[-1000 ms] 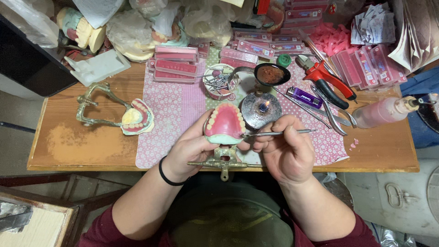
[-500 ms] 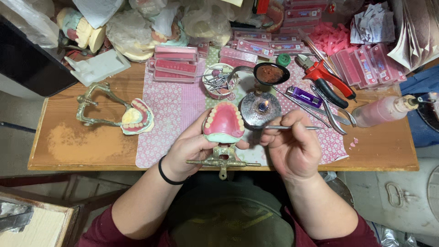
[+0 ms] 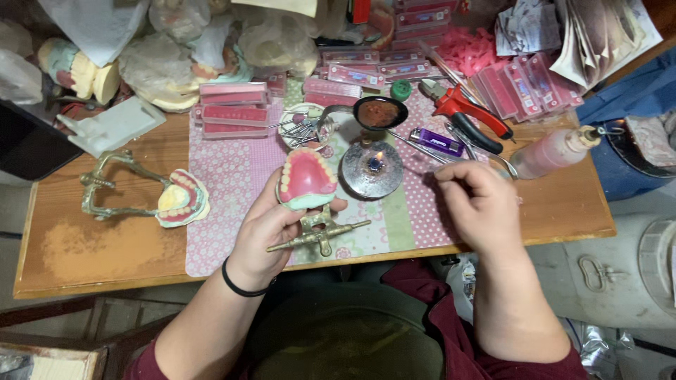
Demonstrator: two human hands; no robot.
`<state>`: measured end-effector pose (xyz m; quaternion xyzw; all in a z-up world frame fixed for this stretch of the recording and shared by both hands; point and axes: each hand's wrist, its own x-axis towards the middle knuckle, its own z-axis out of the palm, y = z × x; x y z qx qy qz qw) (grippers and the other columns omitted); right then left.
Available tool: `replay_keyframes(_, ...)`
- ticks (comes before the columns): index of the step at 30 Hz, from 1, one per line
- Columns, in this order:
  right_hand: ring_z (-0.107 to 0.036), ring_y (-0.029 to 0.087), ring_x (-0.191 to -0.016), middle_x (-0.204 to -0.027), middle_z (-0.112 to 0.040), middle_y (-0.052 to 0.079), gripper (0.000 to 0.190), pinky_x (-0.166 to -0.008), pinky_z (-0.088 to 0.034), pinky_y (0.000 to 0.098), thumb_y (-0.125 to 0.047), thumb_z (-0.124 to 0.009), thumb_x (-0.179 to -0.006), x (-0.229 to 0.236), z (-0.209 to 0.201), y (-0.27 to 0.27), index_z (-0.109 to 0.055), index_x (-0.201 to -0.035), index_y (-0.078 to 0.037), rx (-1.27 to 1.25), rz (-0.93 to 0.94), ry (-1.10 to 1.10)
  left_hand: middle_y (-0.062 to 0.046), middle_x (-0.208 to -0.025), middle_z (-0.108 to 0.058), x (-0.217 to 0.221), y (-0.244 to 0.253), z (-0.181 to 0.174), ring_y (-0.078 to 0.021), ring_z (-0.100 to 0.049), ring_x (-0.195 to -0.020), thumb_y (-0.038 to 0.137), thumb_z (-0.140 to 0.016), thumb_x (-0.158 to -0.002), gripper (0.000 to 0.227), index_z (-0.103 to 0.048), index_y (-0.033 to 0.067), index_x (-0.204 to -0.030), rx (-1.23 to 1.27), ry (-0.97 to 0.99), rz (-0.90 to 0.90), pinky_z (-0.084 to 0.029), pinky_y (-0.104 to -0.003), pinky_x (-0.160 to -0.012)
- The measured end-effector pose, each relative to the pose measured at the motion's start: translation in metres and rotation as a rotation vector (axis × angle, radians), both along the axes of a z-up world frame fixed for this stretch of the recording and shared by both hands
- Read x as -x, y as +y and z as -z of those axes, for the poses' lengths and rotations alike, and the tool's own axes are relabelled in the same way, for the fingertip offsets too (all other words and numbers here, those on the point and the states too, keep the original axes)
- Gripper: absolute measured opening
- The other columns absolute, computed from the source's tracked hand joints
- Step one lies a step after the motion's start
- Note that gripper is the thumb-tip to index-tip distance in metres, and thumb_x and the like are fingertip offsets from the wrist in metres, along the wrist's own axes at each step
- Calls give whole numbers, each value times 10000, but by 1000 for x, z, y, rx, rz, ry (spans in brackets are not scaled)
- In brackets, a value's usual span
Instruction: The person holds a denture mold and applies a pink liquid from a squeeze bottle to the gum area. They then use a small metal tool to spread and smooth the material on the denture. The person repeats the application and smoothing process on both the upper and lower denture molds.
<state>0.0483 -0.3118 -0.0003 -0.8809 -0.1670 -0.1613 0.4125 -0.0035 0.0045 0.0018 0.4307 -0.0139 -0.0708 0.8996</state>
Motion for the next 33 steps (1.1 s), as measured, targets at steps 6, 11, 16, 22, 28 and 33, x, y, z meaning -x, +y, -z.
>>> replay_keyframes(6,-715,324,-990,-967,-791,55,151,-928,-533,452,-46,-754,-882,4,-1,12,-799,-1001,-128,215,23,-14,-389,-1016,-731,-2,-3,-10,-347,-781,-946,98,-553,-870,522,-449,60,-1381,-24,31,-55,-615,-308,-683)
replay_keyframes(11,-687,301,-987,-1067,-786,89,34,-927,-510,407,-133,-850,-923,6,-1,-14,-819,-921,-146,30,101,-336,-389,-999,-735,-1,-5,-10,-370,-782,-976,109,-553,-872,516,-447,48,-1373,-47,23,-68,-624,-325,-697)
replay_keyframes(16,-431,315,-1033,-1112,-390,139,422,-951,-360,415,44,-758,-891,3,-19,-49,-440,-1167,16,-164,483,-633,-248,-1162,-689,0,-1,-4,-420,-760,-1013,21,-504,-906,595,-450,13,-1499,-62,79,-56,-605,-462,-888)
replay_keyframes(22,-649,246,-983,-1125,-716,108,437,-821,-472,391,-298,-840,-903,-7,5,-85,-692,-1229,-47,102,606,-57,-343,-1006,-718,1,-1,-4,-407,-752,-971,11,-492,-889,553,-456,-7,-1440,-22,52,-56,-630,-482,-852)
replay_keyframes(28,-587,231,-1017,-1185,-610,168,556,-850,-510,357,-74,-932,-907,25,-14,-23,-502,-1251,-1,-69,471,-177,-226,-1161,-685,0,2,-12,-326,-762,-981,11,-527,-873,604,-467,-8,-1474,-148,-11,-35,-508,-281,-871)
replay_keyframes(33,-722,419,-972,-1028,-724,251,701,-923,-548,493,-263,-1065,-602,42,-4,46,-680,-1089,64,-126,44,-288,-292,-1071,-723,-3,-5,2,-340,-767,-943,51,-615,-807,543,-491,-3,-1333,-20,-70,-89,-648,-372,-766)
